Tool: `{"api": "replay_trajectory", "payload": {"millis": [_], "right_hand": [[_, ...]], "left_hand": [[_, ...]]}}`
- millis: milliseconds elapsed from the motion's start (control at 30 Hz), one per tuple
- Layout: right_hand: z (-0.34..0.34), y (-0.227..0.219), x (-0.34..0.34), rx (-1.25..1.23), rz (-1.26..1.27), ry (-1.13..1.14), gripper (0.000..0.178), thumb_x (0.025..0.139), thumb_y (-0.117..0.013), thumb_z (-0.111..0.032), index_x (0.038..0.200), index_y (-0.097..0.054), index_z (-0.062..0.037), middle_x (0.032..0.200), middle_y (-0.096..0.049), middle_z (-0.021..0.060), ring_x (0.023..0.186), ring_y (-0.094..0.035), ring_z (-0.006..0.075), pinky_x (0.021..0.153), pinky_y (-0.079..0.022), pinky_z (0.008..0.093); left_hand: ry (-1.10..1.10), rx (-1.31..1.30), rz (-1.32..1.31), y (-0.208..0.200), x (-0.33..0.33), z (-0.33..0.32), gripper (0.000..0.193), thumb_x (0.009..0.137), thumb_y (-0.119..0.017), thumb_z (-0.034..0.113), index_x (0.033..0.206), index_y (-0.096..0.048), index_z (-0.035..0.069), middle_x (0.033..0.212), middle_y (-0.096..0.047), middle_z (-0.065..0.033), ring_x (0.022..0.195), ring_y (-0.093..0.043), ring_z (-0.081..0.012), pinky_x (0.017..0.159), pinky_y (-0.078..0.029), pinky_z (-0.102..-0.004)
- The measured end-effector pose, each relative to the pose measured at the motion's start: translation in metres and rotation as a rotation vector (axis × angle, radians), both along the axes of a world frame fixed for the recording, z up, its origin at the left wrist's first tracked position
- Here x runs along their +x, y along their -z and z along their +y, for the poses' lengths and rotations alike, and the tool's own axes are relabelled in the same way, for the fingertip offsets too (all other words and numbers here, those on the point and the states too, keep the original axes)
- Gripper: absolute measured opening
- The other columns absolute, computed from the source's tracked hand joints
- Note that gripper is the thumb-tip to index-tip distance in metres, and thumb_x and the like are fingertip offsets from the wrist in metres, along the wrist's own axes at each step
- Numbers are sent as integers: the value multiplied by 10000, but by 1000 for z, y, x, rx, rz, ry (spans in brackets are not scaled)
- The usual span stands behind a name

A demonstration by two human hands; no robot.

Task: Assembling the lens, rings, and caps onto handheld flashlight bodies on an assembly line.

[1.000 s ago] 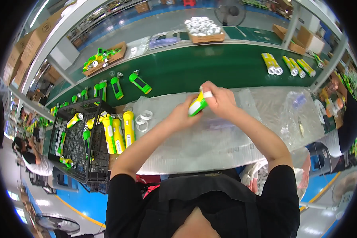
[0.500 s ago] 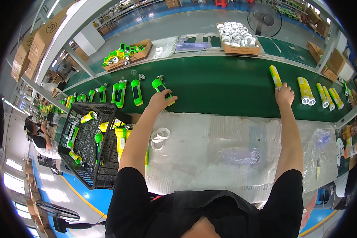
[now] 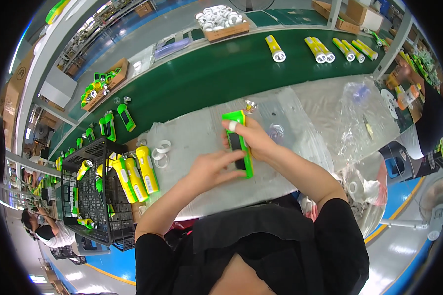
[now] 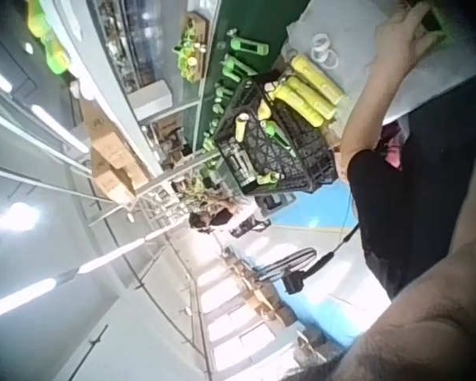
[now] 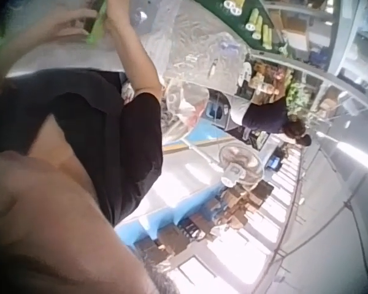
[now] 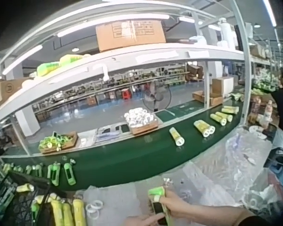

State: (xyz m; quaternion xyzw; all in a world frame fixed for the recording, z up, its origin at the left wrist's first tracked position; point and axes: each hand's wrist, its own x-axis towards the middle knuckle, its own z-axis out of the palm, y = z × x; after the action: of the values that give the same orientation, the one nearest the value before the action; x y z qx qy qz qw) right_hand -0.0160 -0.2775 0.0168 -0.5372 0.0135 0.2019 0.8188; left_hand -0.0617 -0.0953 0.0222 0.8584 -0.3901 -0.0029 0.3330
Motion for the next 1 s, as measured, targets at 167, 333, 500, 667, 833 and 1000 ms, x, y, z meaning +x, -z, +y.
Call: {"api": "replay_trajectory", "payload": {"millis": [167,333,500,667,833,1000], "right_hand": [[-19,5,-66,25,-30,-336,447,914,-637,-333,1191,-432,-49,893,-598,111,735,-622,186,657,-521,327],[-12,-4,-91,35,-141,-539,425,942,-605,-351,1189,-457,-38,926,-607,110,788,-629,187,729,-532,335],[-5,1,-100,0,-232,-427,413,967,-578,-330,1223,-472,-24,988,-624,110,784,-624,166,743,-525,316],[10,14,-106,-32,-239,-282,437,977,-567,-330,1260,-439,-22,944,-588,79,768,-616,148,688,-514,297],[10,16,-108,11,-244,-136,405,981,-565,-307,1262,-438,-43,939,-582,79,745,-611,152,662,-506,298],[-10,18,-104,112,-114,60,386,983,-532,-356,1245,-481,-78,862,-601,116,676,-590,184,605,-487,307]], "left_hand": [[-276,-389,-224,-15,14,-3,257,908,-646,189,1129,-647,56,930,-688,-95,789,-648,-202,719,-513,-305],[-5,-674,211,7,-5,-11,369,1028,-421,299,1152,-633,23,987,-643,-86,890,-585,-213,800,-455,-330],[-68,-553,-82,6,-21,5,387,1007,-402,331,1077,-635,30,976,-626,-111,890,-580,-296,784,-468,-376],[-30,-529,-86,14,-40,-5,388,996,-368,289,1097,-640,31,1184,-613,-152,1127,-544,-351,954,-408,-425],[-39,-504,-220,23,-31,-16,406,1005,-347,270,1201,-602,22,1239,-583,-165,1158,-522,-357,986,-391,-427],[-335,-404,-154,54,16,-32,475,863,-681,260,1247,-569,3,1217,-576,-187,1116,-534,-357,967,-419,-423]]}}
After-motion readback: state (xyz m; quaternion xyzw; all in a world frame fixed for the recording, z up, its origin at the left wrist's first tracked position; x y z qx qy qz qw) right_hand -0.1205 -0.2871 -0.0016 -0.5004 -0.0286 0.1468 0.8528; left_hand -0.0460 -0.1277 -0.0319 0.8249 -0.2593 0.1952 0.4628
